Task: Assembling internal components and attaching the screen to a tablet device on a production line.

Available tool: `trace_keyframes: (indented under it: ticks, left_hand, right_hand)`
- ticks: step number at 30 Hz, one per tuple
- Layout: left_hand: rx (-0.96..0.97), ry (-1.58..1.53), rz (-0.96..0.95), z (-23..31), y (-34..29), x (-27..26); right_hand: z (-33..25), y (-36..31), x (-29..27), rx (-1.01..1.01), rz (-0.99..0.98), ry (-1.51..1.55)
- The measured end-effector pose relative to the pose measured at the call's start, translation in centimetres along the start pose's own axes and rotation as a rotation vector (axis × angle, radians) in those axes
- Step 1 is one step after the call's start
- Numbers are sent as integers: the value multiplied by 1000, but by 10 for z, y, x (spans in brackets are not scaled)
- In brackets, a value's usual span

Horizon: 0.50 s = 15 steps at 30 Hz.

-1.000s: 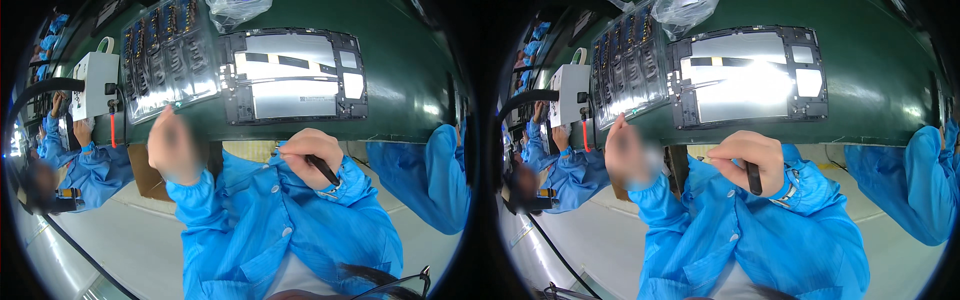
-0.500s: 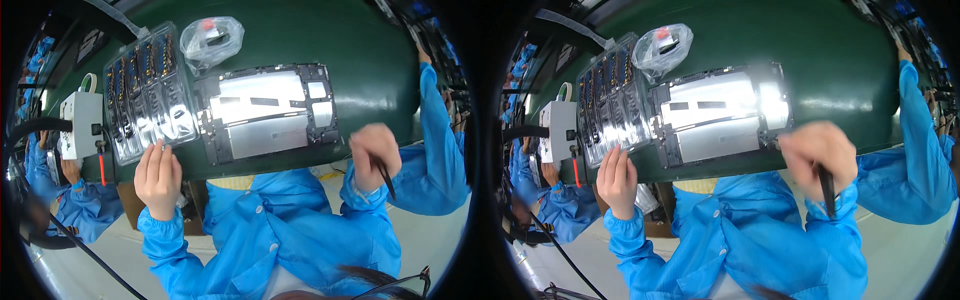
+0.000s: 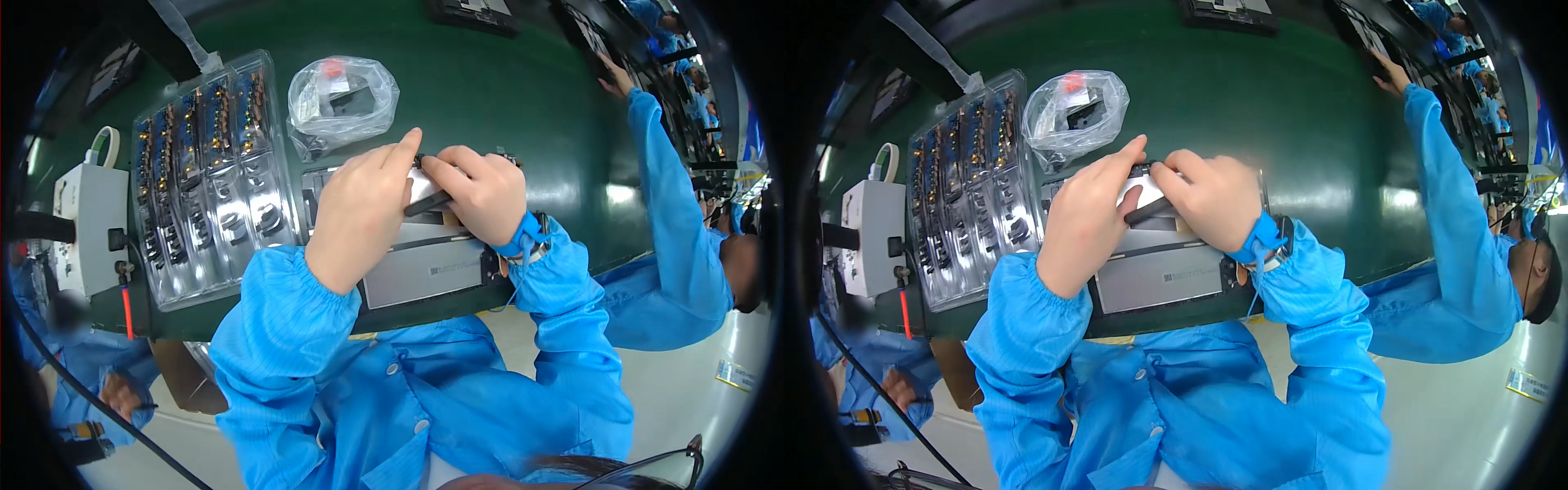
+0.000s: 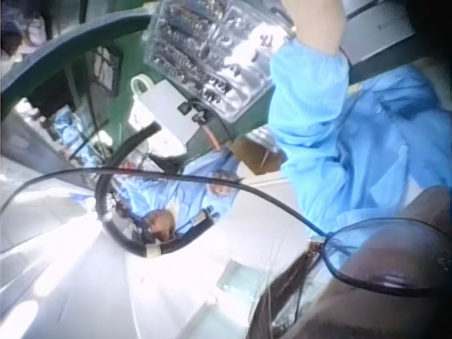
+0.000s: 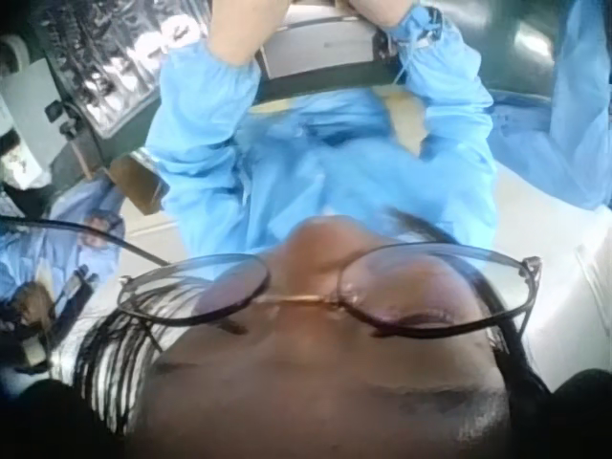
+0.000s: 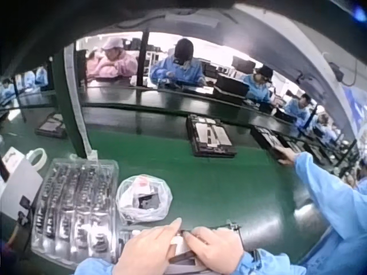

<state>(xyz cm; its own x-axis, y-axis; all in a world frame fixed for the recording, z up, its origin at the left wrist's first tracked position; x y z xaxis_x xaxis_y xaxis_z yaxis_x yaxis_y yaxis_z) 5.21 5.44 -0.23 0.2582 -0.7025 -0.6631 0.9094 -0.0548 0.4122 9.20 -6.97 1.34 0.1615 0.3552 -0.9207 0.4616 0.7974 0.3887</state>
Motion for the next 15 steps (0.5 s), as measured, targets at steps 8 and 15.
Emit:
trace_keyframes:
  ticks: [8, 15]
  left_hand:
    - [-44, -93, -57, -8, 1, -3]
    - [45, 28, -107, -3, -1, 3]
  right_hand:
    - [-4, 2, 2, 44, -42, 4]
    - [0, 5, -6, 151, -103, 128]
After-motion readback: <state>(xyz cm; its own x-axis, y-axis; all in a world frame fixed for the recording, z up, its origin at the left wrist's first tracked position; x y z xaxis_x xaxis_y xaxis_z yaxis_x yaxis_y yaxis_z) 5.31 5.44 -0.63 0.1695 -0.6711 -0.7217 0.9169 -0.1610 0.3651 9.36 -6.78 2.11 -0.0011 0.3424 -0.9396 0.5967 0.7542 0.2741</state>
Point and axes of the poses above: each hand's wrist, its own y-axis towards the middle knuckle, its own x-axis out of the palm, z = x × y, the point moved 5 cm from there along y, towards the middle knuckle, and after that the axes turned 2 degrees about x, right-handed, at the moved point
